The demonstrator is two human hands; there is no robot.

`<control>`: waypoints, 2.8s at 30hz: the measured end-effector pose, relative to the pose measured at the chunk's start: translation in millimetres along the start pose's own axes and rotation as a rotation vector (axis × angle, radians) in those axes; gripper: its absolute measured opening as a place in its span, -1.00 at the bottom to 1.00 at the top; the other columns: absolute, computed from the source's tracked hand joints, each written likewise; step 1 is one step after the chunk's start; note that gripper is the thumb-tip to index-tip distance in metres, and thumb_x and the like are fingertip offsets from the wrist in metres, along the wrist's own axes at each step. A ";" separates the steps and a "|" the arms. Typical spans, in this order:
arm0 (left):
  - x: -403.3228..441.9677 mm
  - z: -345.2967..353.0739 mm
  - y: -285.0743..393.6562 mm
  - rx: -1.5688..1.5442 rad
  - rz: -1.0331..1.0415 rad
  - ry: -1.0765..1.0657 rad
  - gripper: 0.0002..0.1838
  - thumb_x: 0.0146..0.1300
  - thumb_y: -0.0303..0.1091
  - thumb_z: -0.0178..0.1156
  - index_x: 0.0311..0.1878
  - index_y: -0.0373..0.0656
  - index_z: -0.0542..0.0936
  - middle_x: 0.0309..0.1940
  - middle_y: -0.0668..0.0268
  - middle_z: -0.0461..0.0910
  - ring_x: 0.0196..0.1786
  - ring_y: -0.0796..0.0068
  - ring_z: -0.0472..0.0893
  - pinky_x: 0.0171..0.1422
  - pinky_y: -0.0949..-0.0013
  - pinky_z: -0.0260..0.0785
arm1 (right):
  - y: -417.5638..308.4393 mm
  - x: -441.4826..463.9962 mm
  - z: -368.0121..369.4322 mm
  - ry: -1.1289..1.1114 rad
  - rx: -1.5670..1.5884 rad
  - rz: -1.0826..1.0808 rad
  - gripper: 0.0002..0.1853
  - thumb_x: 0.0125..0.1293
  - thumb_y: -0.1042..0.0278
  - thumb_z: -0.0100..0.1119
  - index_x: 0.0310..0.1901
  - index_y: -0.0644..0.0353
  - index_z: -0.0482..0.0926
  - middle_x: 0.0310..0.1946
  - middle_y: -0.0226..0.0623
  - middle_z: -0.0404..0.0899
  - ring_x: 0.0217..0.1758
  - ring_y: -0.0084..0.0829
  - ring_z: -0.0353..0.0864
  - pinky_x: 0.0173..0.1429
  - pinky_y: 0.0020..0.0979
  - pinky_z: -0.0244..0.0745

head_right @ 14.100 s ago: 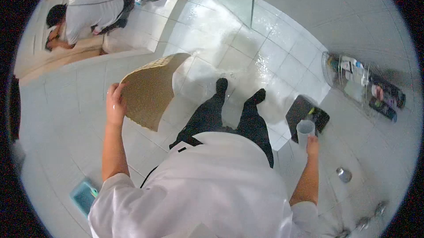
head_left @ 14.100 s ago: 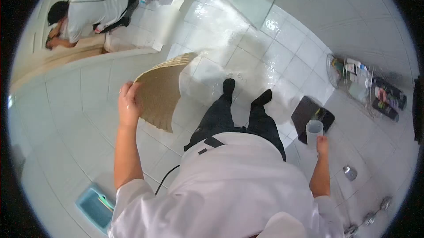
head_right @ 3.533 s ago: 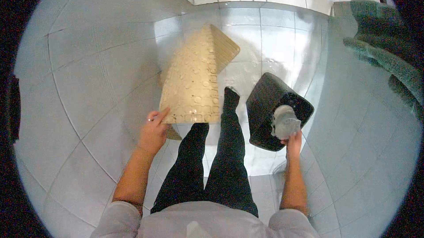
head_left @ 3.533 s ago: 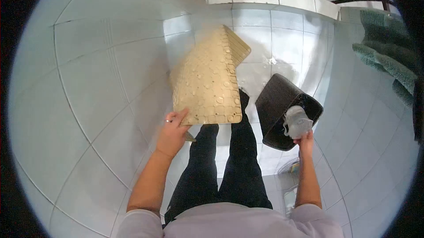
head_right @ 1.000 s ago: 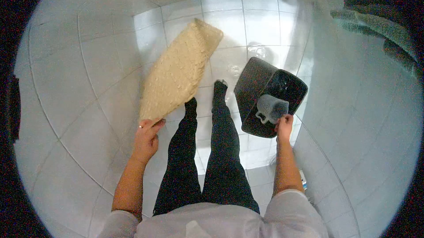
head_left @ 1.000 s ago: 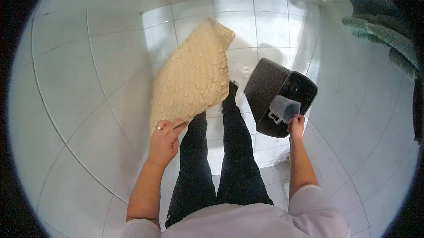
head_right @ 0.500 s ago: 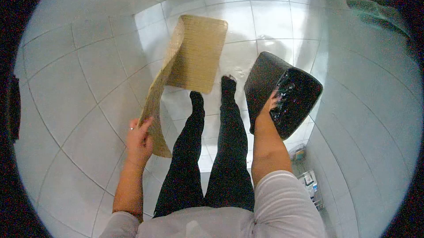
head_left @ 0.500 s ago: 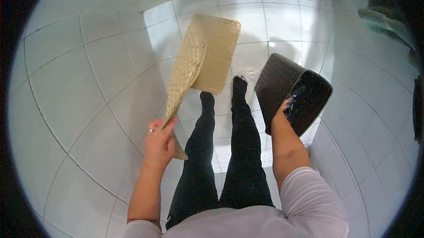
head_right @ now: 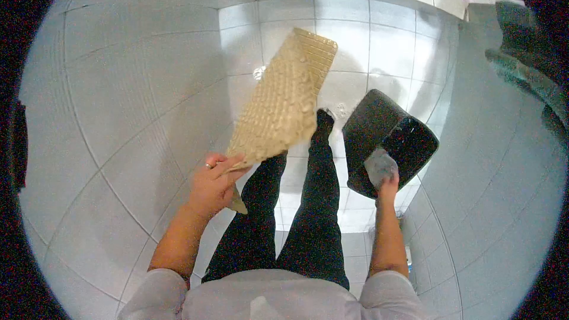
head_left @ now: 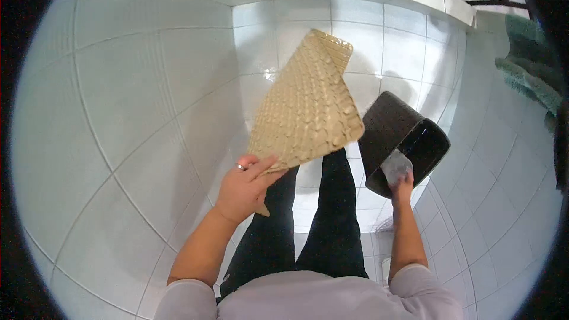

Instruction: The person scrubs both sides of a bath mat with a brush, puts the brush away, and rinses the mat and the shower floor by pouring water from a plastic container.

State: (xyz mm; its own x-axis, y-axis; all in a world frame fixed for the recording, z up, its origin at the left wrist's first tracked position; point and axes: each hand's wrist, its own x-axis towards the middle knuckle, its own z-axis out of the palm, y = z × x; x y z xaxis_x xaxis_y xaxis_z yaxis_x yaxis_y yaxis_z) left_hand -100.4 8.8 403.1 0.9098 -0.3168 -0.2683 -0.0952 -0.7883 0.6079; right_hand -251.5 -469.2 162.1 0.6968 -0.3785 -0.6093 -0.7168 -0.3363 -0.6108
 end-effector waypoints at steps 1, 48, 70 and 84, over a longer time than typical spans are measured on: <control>-2.9 -6.3 1.6 0.001 -0.003 0.013 -0.59 -0.29 -0.59 0.13 -0.26 0.00 0.56 -0.08 0.43 0.46 -0.27 0.30 0.42 -0.32 0.41 0.38 | -29.3 -14.3 -8.2 0.022 0.135 0.129 -0.49 0.15 0.37 -0.11 0.17 0.09 0.10 0.04 -0.22 0.26 0.03 -0.27 0.33 -0.09 -0.33 0.41; -87.6 -170.6 16.7 -0.102 -0.467 0.665 -0.52 -0.04 -0.71 -0.26 0.05 -0.44 0.32 0.06 0.06 0.32 0.16 0.29 0.28 0.25 0.30 0.03 | -310.2 130.6 176.3 -0.351 -1.456 -1.184 -0.75 0.05 0.43 -0.11 -0.19 0.18 0.41 -0.29 -0.31 0.34 -0.34 -0.44 0.50 0.09 -0.36 0.14; 16.3 -152.3 69.6 -0.150 -0.108 0.168 -0.59 -0.16 -0.63 -0.15 -0.17 -0.32 0.50 -0.15 0.16 0.49 -0.01 0.31 0.43 0.13 0.34 0.16 | -245.4 124.5 47.8 0.452 -0.716 -0.234 -0.69 -0.05 0.19 0.07 -0.17 -0.19 0.50 -0.18 -0.30 0.28 -0.03 -0.36 0.26 0.02 -0.18 0.10; 81.5 -122.2 134.0 -0.676 -0.229 0.475 -0.39 -0.08 -0.73 -0.18 0.16 -0.25 0.23 0.10 0.16 0.28 0.04 0.49 0.34 0.03 0.51 0.21 | -286.6 75.9 -24.6 0.715 0.026 -0.287 -0.62 -0.04 0.43 0.13 -0.09 0.02 0.46 -0.22 -0.21 0.20 -0.29 -0.43 0.17 -0.10 -0.45 0.19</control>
State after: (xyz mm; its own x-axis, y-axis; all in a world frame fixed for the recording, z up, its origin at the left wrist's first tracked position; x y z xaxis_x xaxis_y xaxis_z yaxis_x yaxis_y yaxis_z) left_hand 10.3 -58.1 554.0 0.9642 0.1856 -0.1893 0.2358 -0.2739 0.9324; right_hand 6.2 -422.8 303.3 0.6626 -0.7476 0.0448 -0.5031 -0.4886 -0.7129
